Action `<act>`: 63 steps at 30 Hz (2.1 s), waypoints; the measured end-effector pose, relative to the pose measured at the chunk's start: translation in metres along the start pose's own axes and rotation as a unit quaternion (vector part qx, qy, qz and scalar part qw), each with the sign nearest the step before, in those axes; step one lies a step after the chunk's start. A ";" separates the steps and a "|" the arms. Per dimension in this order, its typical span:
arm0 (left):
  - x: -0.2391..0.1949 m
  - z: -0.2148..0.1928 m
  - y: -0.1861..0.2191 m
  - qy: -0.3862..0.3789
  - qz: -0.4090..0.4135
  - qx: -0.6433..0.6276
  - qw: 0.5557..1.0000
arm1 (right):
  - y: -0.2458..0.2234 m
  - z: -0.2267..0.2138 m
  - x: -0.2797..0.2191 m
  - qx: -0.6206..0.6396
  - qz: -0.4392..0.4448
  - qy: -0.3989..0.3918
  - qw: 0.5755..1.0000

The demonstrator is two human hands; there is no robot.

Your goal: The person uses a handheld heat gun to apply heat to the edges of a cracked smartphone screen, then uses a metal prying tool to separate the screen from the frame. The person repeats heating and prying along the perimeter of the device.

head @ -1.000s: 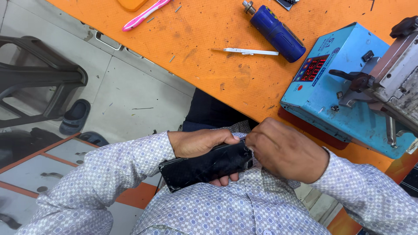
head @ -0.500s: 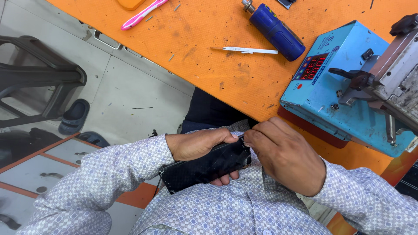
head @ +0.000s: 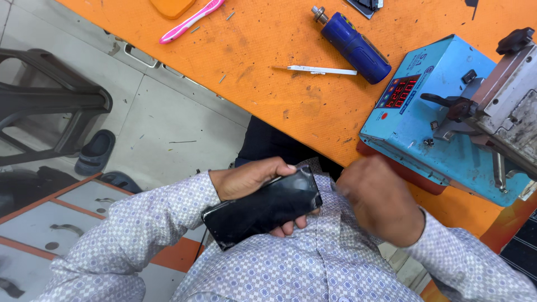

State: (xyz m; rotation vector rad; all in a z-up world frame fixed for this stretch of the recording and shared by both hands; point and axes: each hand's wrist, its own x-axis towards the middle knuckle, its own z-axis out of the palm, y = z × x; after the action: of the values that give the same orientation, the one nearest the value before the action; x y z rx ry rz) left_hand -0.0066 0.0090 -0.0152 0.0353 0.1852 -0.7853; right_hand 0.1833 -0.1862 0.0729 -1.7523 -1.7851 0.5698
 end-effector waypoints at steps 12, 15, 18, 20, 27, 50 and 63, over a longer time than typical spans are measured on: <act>-0.065 0.032 0.010 0.229 0.180 0.292 0.911 | -0.012 0.050 0.016 -0.033 -0.019 0.226 0.973; -0.082 0.044 0.016 0.237 0.222 0.217 0.921 | -0.015 0.058 0.041 -0.032 -0.171 0.239 0.955; -0.079 0.055 0.012 0.169 0.253 0.206 0.930 | -0.023 0.059 0.046 -0.201 -0.165 0.140 0.955; -0.082 0.064 0.014 0.139 0.265 0.171 0.939 | -0.028 0.054 0.045 -0.291 -0.090 0.150 0.941; -0.084 0.102 0.007 0.055 0.193 0.029 0.979 | -0.023 0.039 0.019 -0.269 -0.083 0.247 0.927; -0.047 0.042 0.020 0.227 0.404 0.392 0.795 | -0.018 0.009 0.082 -0.008 0.134 0.116 0.984; 0.011 0.051 0.038 0.010 0.662 0.033 0.748 | -0.012 0.037 0.067 -0.081 0.035 0.273 0.958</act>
State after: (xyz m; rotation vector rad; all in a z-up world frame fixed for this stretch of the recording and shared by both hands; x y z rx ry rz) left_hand 0.0353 0.0234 0.0317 0.2184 0.1068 0.6535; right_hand 0.1514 -0.1174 0.0600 -1.8569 -1.4086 -0.0473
